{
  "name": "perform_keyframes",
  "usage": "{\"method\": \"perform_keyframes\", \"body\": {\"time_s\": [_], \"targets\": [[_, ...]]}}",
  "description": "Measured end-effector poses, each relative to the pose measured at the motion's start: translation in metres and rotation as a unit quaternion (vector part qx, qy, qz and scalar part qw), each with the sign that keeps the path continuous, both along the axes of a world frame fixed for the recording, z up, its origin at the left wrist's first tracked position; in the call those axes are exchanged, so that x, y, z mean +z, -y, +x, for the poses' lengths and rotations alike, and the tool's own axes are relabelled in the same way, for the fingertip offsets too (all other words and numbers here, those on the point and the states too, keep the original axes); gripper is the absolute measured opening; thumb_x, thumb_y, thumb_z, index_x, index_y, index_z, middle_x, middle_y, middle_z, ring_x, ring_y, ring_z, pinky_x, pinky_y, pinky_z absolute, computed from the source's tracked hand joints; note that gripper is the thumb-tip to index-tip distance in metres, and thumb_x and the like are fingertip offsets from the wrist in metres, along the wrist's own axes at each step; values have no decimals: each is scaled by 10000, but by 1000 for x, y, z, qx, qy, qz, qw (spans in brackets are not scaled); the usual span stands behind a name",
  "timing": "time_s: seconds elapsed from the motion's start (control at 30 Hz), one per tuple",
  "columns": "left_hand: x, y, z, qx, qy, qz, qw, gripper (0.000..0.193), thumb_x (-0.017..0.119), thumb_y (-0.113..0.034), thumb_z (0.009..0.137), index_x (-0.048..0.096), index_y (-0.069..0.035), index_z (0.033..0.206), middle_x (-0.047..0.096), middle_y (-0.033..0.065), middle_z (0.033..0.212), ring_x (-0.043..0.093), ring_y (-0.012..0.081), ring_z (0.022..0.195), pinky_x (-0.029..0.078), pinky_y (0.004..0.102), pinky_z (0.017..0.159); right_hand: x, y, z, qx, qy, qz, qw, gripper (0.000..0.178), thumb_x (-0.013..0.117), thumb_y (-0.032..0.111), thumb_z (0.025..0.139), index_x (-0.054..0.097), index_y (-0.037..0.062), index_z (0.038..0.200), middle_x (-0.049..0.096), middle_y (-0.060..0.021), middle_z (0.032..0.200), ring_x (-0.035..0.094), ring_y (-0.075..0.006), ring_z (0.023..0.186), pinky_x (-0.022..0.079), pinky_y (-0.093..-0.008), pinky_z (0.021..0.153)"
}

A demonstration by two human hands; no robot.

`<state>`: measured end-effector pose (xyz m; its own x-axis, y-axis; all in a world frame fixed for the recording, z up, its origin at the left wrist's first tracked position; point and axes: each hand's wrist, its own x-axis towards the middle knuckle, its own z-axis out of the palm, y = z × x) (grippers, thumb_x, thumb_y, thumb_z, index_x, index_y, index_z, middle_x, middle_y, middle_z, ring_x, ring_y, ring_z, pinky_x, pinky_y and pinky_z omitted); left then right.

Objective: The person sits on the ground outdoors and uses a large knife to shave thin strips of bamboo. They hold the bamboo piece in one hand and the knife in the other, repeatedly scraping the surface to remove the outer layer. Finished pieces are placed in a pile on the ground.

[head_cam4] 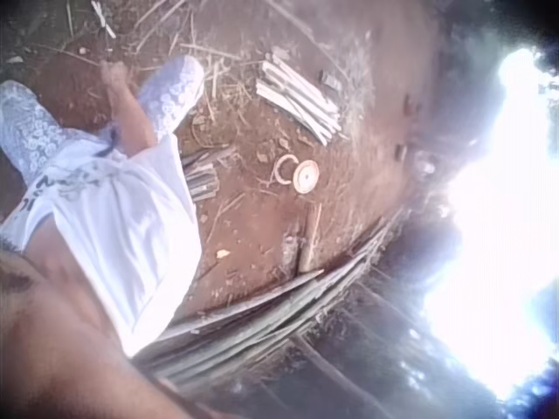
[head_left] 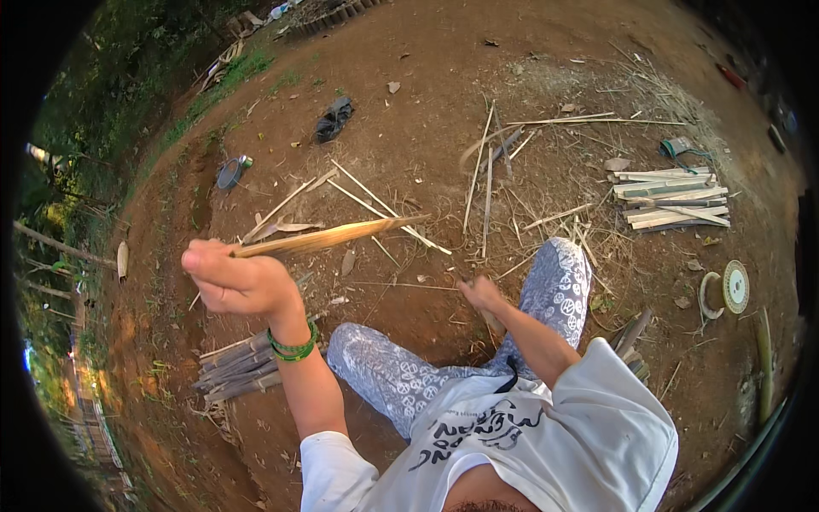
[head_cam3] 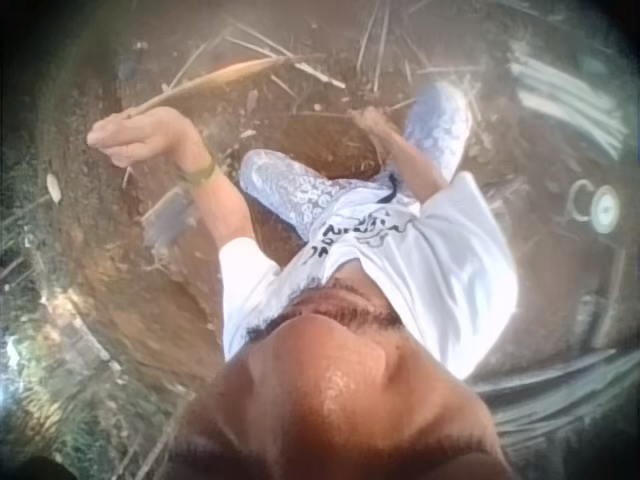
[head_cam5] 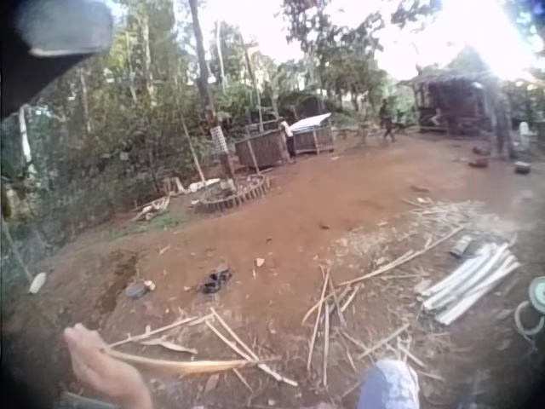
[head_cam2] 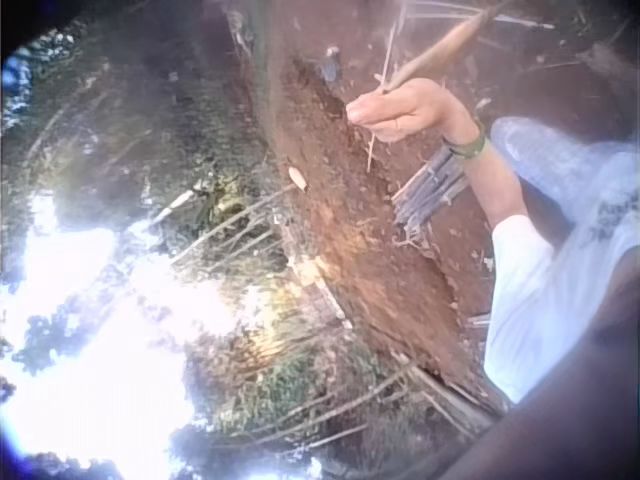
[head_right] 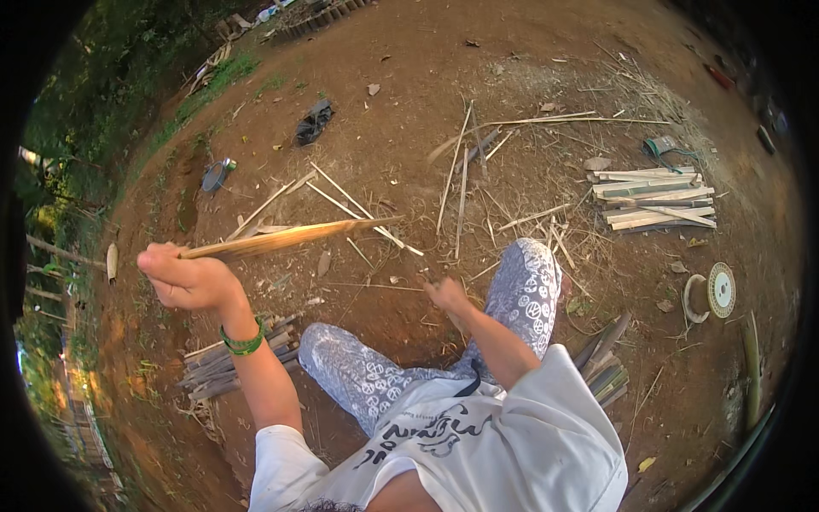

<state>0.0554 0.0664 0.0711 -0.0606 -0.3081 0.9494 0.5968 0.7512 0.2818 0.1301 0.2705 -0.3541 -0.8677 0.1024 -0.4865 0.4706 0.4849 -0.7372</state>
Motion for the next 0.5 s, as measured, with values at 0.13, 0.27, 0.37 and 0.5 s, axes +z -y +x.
{"method": "perform_keyframes", "body": {"time_s": [0.13,0.27,0.37,0.5], "targets": [[-4,27,-11,-73,5,1,997,500,306,-300,1098,342,-67,657,363,29,590,378,162,542,298,320,501,17,33,31,-104,9,-175,979,469,592,402,943,648,-46,816,649,-118,639,656,-224,593,535,-372,620],[-8,37,-10,-193,26,37,980,555,324,-434,1088,353,-88,655,408,39,599,402,143,536,333,277,506,34,51,38,-176,-106,-245,947,346,631,347,936,597,2,919,611,-74,626,613,-168,542,486,-336,522],[-5,32,0,-214,86,169,958,577,371,-508,1062,343,-115,641,403,29,613,380,145,539,335,268,523,89,50,42,-115,-196,-182,957,336,659,315,911,582,-10,956,613,-103,671,609,-223,571,484,-398,553],[-3,22,17,-376,114,353,849,537,354,-461,1076,288,-161,636,319,-3,609,302,135,558,297,290,554,197,47,45,-44,-244,-154,956,309,668,244,849,576,-18,985,616,-160,700,641,-309,628,495,-455,599]]}}
